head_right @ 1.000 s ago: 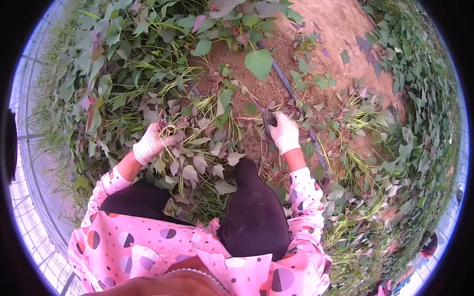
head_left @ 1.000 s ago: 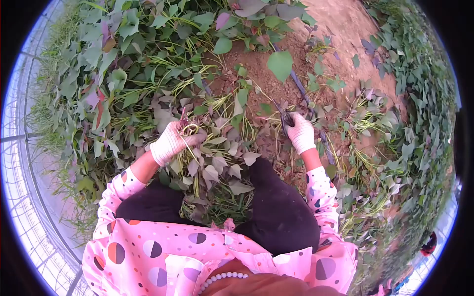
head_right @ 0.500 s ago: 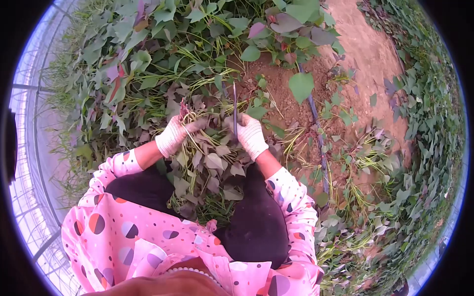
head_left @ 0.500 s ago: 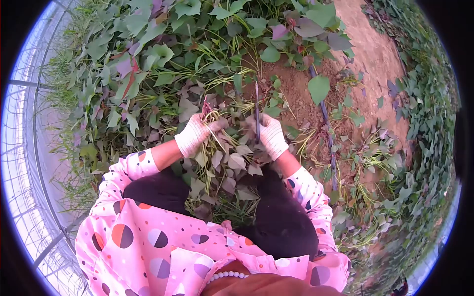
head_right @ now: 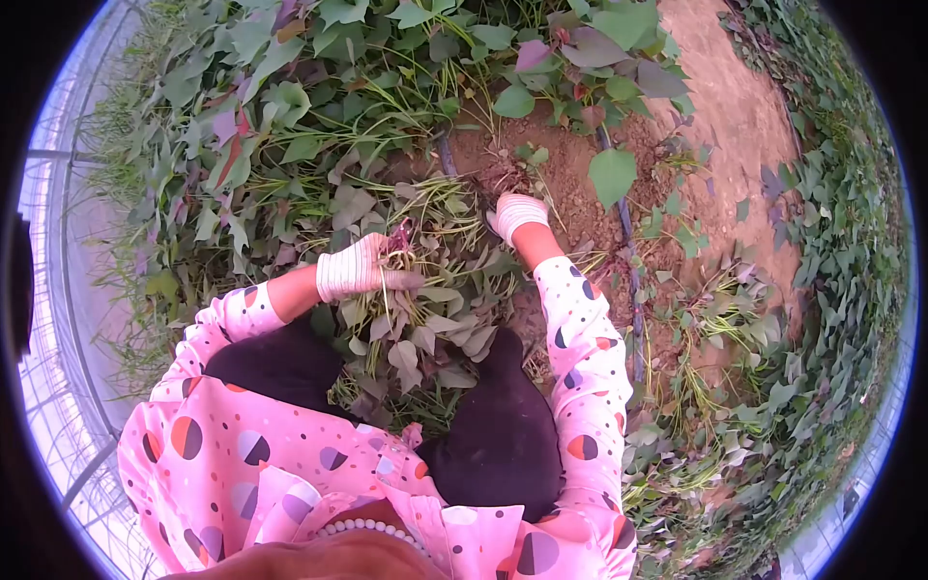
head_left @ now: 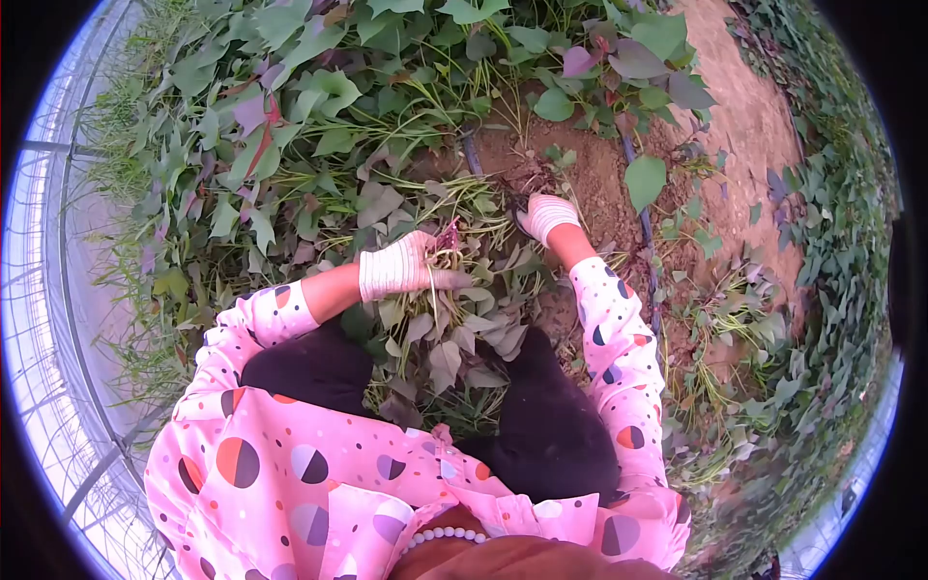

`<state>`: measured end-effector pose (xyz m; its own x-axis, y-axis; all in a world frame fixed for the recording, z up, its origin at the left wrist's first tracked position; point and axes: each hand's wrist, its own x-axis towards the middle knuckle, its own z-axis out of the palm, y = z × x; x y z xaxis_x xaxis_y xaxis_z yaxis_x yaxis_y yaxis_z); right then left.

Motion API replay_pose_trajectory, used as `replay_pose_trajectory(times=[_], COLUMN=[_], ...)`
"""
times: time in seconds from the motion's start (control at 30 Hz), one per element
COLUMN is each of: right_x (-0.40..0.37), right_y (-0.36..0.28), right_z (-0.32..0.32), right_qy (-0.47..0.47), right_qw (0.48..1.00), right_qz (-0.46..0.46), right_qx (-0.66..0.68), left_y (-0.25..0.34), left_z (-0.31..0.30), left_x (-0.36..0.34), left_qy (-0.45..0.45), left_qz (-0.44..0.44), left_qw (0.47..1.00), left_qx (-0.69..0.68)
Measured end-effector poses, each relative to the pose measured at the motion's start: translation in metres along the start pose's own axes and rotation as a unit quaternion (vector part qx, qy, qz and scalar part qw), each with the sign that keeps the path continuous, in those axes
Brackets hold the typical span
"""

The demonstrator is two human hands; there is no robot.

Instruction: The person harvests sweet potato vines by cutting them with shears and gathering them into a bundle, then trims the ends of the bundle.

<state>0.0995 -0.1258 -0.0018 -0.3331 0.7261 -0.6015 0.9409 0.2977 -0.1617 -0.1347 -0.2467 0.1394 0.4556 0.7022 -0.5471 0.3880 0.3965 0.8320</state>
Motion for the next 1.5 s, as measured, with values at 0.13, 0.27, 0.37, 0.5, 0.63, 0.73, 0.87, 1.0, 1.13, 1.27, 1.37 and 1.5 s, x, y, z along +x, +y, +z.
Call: replay_pose_trajectory(times=[0.13, 0.27, 0.37, 0.5, 0.63, 0.73, 0.87, 1.0, 1.13, 1.27, 1.37, 1.5], right_x=[-0.015, -0.012, -0.012, -0.013, 0.0, 0.017, 0.025, 0.042, 0.039, 0.02, -0.002, -0.018], right_y=[0.021, 0.037, 0.034, 0.015, -0.004, -0.007, -0.009, -0.021, -0.026, -0.015, 0.0, 0.026], right_z=[-0.046, -0.074, -0.096, -0.139, -0.156, -0.141, -0.116, -0.091, -0.075, -0.053, -0.025, -0.016], right_qy=[0.035, 0.032, 0.003, -0.022, -0.028, -0.058, -0.076, -0.03, 0.004, -0.032, -0.003, 0.071], right_qw=[0.998, 0.995, 0.997, 0.993, 0.986, 0.971, 0.979, 0.995, 0.994, 0.976, 0.976, 0.975], right_qz=[0.042, 0.037, 0.028, 0.005, -0.035, -0.04, -0.011, 0.007, -0.033, -0.125, -0.135, -0.152], right_qx=[-0.016, -0.088, -0.075, -0.112, -0.16, -0.228, -0.191, -0.092, -0.105, -0.177, -0.169, -0.146], left_y=[-0.004, -0.004, -0.012, -0.009, -0.007, -0.022, -0.032, -0.043, -0.045, -0.05, -0.046, -0.043], left_z=[-0.001, 0.0, 0.003, 0.002, 0.011, 0.013, 0.009, 0.008, 0.007, 0.009, 0.005, 0.003], left_x=[0.002, 0.003, 0.002, 0.006, 0.01, 0.016, 0.017, 0.017, 0.017, 0.013, 0.008, 0.005], left_qy=[-0.009, -0.018, -0.017, -0.037, -0.087, -0.106, -0.126, -0.081, -0.085, -0.078, -0.081, -0.082], left_qz=[-0.034, 0.016, 0.057, 0.058, 0.03, 0.063, 0.023, 0.073, 0.071, 0.06, 0.051, 0.058], left_qw=[0.999, 1.0, 0.998, 0.997, 0.996, 0.991, 0.984, 0.993, 0.991, 0.994, 0.995, 0.994], left_qx=[-0.033, -0.005, -0.035, 0.017, -0.002, 0.053, 0.123, 0.048, 0.078, 0.04, 0.015, 0.047])
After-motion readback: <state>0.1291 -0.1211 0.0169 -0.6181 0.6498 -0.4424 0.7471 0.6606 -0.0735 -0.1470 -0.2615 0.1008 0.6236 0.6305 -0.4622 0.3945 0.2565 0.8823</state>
